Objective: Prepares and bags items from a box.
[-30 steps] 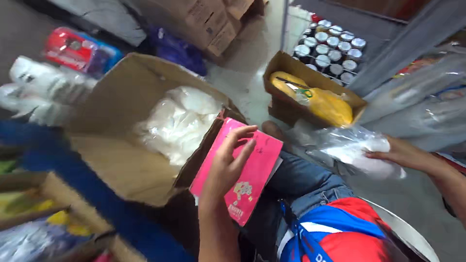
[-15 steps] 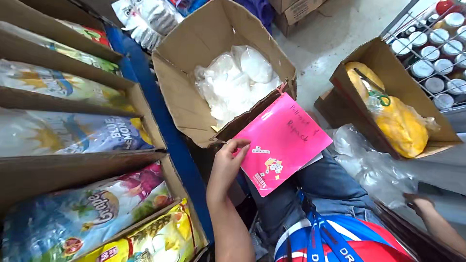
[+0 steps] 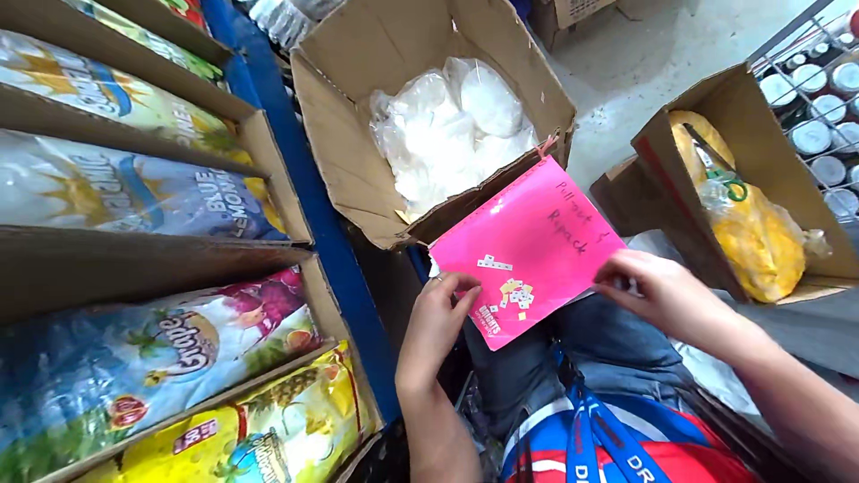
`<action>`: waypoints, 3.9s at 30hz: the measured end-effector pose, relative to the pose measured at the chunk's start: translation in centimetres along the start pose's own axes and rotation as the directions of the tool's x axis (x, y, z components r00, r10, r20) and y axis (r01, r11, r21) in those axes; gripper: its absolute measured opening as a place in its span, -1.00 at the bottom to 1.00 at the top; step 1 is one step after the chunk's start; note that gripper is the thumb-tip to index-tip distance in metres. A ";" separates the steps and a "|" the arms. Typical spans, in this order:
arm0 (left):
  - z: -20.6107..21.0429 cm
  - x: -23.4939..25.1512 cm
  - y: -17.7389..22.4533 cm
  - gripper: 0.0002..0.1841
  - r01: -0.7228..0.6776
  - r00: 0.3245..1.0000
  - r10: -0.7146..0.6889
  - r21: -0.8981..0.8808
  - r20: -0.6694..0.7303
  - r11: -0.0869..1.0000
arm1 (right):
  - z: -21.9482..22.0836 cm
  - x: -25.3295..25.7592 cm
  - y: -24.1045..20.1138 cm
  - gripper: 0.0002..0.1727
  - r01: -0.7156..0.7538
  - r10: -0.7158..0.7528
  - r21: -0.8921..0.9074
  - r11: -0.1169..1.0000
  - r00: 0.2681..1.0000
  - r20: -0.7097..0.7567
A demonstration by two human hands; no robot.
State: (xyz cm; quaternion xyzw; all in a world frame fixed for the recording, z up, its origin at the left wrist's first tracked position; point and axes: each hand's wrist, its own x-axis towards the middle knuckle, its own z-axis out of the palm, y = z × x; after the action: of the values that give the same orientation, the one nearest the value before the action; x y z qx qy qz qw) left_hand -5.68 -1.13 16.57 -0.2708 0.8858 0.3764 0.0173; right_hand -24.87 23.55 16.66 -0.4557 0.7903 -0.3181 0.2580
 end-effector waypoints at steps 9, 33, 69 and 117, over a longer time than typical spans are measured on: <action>0.3 -0.6 -0.9 -0.80 0.024 1.000 -0.024 -0.003 -0.013 1.000 | 6.2 5.9 -3.4 -0.76 0.124 -0.123 0.006 0.992 0.980 0.157; 0.6 -1.0 -1.6 -0.76 -0.056 0.994 0.049 -0.070 -0.096 0.996 | 7.4 7.3 -5.1 -0.79 -0.042 0.063 -0.084 0.996 0.961 0.270; 1.9 1.2 2.6 -0.88 0.099 0.973 -0.200 -0.582 -0.113 0.808 | 4.5 8.6 -2.5 -0.74 -0.163 0.089 0.476 0.864 0.981 0.175; 0.4 1.4 6.0 -0.86 -0.262 0.931 0.146 -0.335 -0.333 0.905 | 1.0 8.1 -4.2 -0.90 -0.149 0.013 0.729 0.668 0.982 0.189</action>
State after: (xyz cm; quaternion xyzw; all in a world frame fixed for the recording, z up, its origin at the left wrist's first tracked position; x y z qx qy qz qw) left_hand -9.93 1.89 19.88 -0.2279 0.8137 0.4922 -0.2092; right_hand -25.48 14.49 18.12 -0.3014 0.5886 -0.5593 0.4998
